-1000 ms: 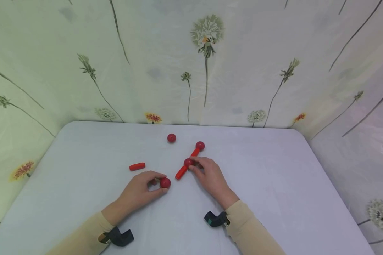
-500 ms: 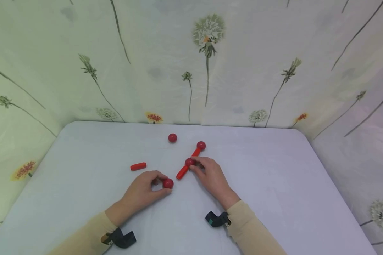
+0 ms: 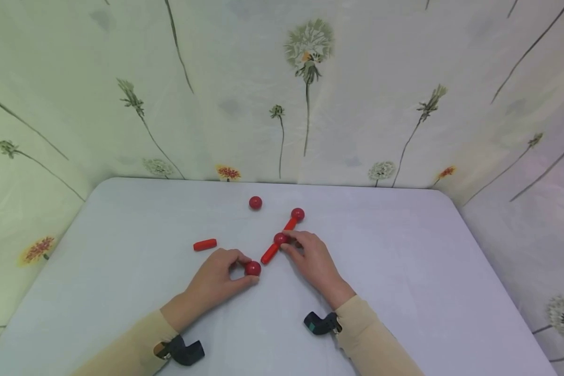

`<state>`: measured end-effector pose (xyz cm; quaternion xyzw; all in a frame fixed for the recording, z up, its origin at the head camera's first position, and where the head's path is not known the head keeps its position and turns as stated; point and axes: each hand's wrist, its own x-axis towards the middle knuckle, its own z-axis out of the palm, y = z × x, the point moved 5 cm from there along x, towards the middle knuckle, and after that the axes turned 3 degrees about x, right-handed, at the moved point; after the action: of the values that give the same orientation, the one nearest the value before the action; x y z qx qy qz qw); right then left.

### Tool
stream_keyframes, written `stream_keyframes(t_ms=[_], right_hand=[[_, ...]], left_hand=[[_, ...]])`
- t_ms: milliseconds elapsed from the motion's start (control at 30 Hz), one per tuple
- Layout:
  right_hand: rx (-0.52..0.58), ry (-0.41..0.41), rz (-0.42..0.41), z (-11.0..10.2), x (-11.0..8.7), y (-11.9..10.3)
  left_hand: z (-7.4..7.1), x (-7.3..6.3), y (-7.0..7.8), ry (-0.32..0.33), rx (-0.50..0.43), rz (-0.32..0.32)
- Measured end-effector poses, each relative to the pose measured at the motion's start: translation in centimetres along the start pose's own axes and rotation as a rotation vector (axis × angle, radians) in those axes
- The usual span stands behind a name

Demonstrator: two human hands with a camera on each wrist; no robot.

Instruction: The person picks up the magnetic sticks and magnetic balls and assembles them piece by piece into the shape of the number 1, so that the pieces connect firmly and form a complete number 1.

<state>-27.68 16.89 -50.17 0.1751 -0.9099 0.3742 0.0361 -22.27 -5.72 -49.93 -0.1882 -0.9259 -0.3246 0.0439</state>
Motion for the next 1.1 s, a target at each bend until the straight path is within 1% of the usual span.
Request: stream_keyframes(t_ms=[200, 333, 500, 633, 833, 1100], right_hand=[[-0.004, -0.001, -0.009, 0.0, 0.0, 0.0], [-0.007, -0.006, -0.003, 0.0, 0.1, 0.0], [-0.007, -0.011, 0.004, -0.1, 0.1, -0.1], [-0.012, -0.014, 0.009, 0.0, 0.1, -0.1], [-0.014, -0.013, 0.011, 0.0, 0.0, 0.0], [-0.019, -0.01, 0.006, 0.0, 0.1, -0.1]], left_hand=[[0.3, 0.3, 0.0, 0.003, 0.007, 0.004], [0.6, 0.5, 0.3, 0.005, 0.002, 0.015], [0.8, 0.6, 0.5, 0.003, 0.017, 0.013], [0.8, 0.6, 0.7, 0.006, 0.029, 0.007], [0.7, 0.5, 0.9, 0.02, 0.015, 0.0], [0.5, 0.4, 1.1, 0.039, 0.027, 0.0]])
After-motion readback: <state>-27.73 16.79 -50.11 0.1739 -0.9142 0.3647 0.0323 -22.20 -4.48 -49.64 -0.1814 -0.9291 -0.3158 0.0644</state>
